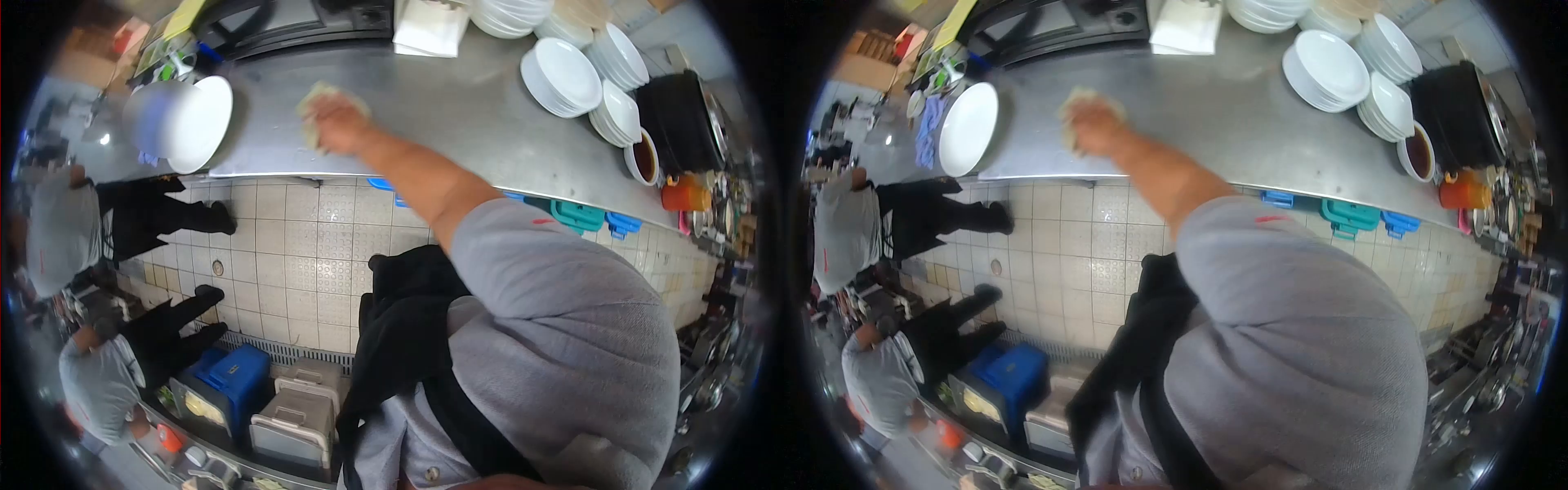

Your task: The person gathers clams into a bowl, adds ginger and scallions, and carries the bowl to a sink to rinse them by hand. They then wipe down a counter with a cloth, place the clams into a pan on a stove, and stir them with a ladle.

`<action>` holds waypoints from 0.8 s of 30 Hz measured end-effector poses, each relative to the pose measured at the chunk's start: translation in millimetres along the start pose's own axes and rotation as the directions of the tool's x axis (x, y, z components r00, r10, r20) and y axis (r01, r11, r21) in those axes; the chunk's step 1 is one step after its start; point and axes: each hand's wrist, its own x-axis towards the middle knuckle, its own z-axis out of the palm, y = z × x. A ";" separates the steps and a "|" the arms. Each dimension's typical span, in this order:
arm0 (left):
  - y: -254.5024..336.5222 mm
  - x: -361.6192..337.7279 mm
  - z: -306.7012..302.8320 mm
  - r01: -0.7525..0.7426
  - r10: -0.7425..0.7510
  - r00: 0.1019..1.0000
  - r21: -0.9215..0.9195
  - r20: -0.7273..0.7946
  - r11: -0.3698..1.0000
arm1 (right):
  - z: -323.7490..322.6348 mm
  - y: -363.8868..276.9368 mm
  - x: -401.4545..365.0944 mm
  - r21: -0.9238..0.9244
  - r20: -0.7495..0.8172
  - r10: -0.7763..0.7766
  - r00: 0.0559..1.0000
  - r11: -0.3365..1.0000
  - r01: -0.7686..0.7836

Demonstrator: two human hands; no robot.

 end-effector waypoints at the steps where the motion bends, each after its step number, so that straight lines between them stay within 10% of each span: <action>1: 8.6 4.4 -8.5 -0.029 0.029 1.000 0.009 -0.001 1.000 | -3.5 -26.3 -11.1 -0.002 0.004 -0.069 0.998 0.998 0.069; 7: 94.3 57.6 -85.9 -0.543 0.611 0.791 0.414 -0.041 0.730 | -24.1 -30.9 -114.6 0.088 0.015 -0.130 0.991 0.988 0.129; 8: 126.5 67.2 -99.7 -0.524 0.566 0.820 0.293 -0.081 0.800 | -31.1 -12.2 -137.5 0.114 -0.022 -0.078 0.997 0.990 0.080; 9: 183.1 66.3 -115.1 -0.213 0.173 0.971 -0.272 -0.162 0.938 | -37.3 7.9 -161.4 0.141 -0.057 -0.024 0.998 0.990 0.032; 10: 228.6 64.5 -125.5 0.164 -0.235 0.972 -0.735 0.006 0.658 | -39.8 32.7 -182.5 0.135 -0.124 0.040 0.992 0.991 -0.023; 13: 259.3 92.9 -128.9 -0.163 0.138 0.987 -0.557 -0.086 0.814 | -72.1 111.9 -256.2 -0.009 -0.167 0.274 0.947 0.960 -0.280; 15: 309.1 92.2 -127.4 -0.004 -0.018 0.999 -0.652 -0.027 0.758 | -97.9 157.0 -315.9 -0.028 -0.224 0.458 0.860 0.879 -0.476; 17: 302.8 124.8 -113.3 -0.183 0.228 0.973 -0.474 0.040 0.861 | -119.3 197.9 -382.7 -0.021 -0.327 0.575 0.750 0.789 -0.614; 23: 342.7 144.8 -79.8 -0.141 0.208 0.959 -0.317 0.190 0.938 | -157.2 283.3 -559.9 -0.072 -0.420 0.804 0.420 0.432 -0.899; 24: 378.5 111.6 -82.0 0.087 0.003 0.981 -0.453 0.192 0.887 | -155.2 293.5 -572.7 -0.085 -0.479 0.809 0.342 0.345 -0.935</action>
